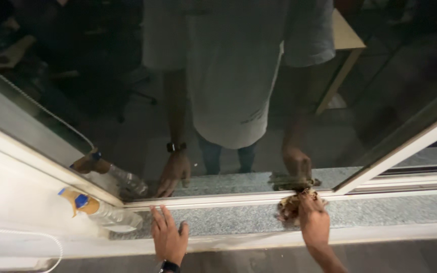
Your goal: The person cleans a large glass window pane using a cloth. They wipe the lower frame and the glass surface with repetitive back-and-forth motions, focusing on the bottom section of the window.
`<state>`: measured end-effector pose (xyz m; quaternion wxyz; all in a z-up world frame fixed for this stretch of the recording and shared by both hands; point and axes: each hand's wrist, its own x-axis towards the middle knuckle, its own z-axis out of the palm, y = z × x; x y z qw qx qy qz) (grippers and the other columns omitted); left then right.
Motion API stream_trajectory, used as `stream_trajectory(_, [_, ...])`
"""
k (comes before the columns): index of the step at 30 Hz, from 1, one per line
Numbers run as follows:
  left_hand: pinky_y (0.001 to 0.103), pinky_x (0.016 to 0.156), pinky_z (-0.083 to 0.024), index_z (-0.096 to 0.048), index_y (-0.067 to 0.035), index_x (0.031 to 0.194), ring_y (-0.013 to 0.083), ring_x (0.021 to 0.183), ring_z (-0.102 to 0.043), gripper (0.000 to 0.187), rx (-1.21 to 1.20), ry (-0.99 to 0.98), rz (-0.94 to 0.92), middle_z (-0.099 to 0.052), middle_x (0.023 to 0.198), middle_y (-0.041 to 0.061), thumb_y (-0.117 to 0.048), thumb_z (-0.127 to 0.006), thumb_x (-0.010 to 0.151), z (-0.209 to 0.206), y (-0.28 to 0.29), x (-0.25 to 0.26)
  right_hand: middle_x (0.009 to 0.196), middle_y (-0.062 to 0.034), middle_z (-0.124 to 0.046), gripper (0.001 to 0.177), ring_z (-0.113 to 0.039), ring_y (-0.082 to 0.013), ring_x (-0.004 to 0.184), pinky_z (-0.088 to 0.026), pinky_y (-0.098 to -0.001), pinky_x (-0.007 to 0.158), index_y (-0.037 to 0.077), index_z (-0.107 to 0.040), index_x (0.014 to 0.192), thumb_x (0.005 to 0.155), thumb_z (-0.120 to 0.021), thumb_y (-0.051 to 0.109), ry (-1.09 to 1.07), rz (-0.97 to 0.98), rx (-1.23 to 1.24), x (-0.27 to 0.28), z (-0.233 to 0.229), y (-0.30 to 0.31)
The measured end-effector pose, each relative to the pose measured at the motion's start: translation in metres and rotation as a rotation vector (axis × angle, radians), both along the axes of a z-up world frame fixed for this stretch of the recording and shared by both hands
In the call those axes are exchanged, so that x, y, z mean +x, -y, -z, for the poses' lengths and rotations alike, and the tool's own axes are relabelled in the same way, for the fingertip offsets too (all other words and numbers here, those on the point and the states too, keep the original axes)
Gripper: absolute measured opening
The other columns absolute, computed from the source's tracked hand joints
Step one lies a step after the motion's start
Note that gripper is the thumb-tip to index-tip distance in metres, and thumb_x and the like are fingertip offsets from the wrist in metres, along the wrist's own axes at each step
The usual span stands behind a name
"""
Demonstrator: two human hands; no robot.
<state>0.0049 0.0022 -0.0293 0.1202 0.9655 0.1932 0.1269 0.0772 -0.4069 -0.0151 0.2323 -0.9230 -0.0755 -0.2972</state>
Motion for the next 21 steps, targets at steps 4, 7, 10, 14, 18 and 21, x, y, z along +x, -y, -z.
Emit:
stream_trajectory(4, [0.048, 0.111, -0.036, -0.026, 0.002, 0.153, 0.0461, 0.137, -0.04, 0.091, -0.024, 0.05, 0.015, -0.018, 0.162, 0.032, -0.037, -0.067, 0.081, -0.004, 0.0, -0.001, 0.104, -0.0257, -0.071, 0.039, -0.07, -0.0408, 0.085, -0.058, -0.0479, 0.071, 0.004, -0.066, 0.126, 0.087, -0.064, 0.003, -0.176, -0.044, 0.003, 0.0, 0.017, -0.037])
stream_trajectory(7, [0.048, 0.112, -0.035, -0.027, 0.0, 0.155, 0.0455, 0.136, -0.04, 0.092, -0.022, -0.034, -0.008, -0.017, 0.161, 0.031, -0.036, -0.068, 0.081, 0.0, -0.002, 0.0, 0.109, -0.0255, -0.07, 0.053, -0.069, -0.04, 0.083, -0.058, -0.0472, 0.071, 0.004, -0.06, 0.135, 0.083, -0.062, -0.002, -0.284, -0.213, 0.012, -0.002, 0.019, -0.076])
stream_trajectory(10, [0.052, 0.114, -0.034, -0.033, 0.003, 0.151, 0.0457, 0.138, -0.043, 0.082, 0.012, 0.166, 0.026, -0.032, 0.155, 0.03, -0.026, -0.065, 0.082, 0.012, 0.009, 0.0, 0.103, -0.0172, -0.072, 0.05, -0.07, -0.0352, 0.093, -0.057, -0.0449, 0.079, 0.014, -0.06, 0.134, 0.085, -0.063, 0.0, -0.469, -0.374, 0.048, -0.001, -0.005, -0.124])
stream_trajectory(14, [0.042, 0.116, -0.041, -0.05, -0.007, 0.142, 0.0339, 0.132, -0.057, 0.048, -0.375, -0.106, 0.073, -0.061, 0.138, 0.018, -0.021, -0.057, 0.096, 0.027, 0.076, -0.003, 0.11, -0.021, -0.071, 0.065, -0.067, -0.038, 0.099, -0.054, -0.0453, 0.087, 0.008, -0.057, 0.136, 0.073, -0.069, 0.002, -0.376, -0.782, 0.166, 0.003, -0.049, -0.18])
stream_trajectory(18, [0.046, 0.114, -0.036, -0.047, -0.005, 0.149, 0.0409, 0.141, -0.045, 0.059, -0.766, 0.209, 0.112, -0.053, 0.148, 0.021, -0.01, -0.06, 0.092, 0.02, 0.115, 0.01, 0.119, -0.0224, -0.068, 0.068, -0.066, -0.0402, 0.104, -0.054, -0.0457, 0.089, 0.009, -0.055, 0.144, 0.078, -0.058, -0.008, -0.521, -0.935, 0.268, 0.01, -0.078, -0.211])
stream_trajectory(21, [0.049, 0.115, -0.031, -0.03, 0.001, 0.152, 0.0454, 0.147, -0.029, 0.076, -0.739, 0.294, 0.214, -0.032, 0.158, 0.026, -0.013, -0.066, 0.088, 0.011, 0.112, 0.018, 0.116, -0.0159, -0.074, 0.054, -0.073, -0.0361, 0.092, -0.059, -0.0423, 0.083, 0.018, -0.063, 0.139, 0.09, -0.054, -0.002, -0.711, -0.779, 0.35, 0.01, -0.086, -0.202])
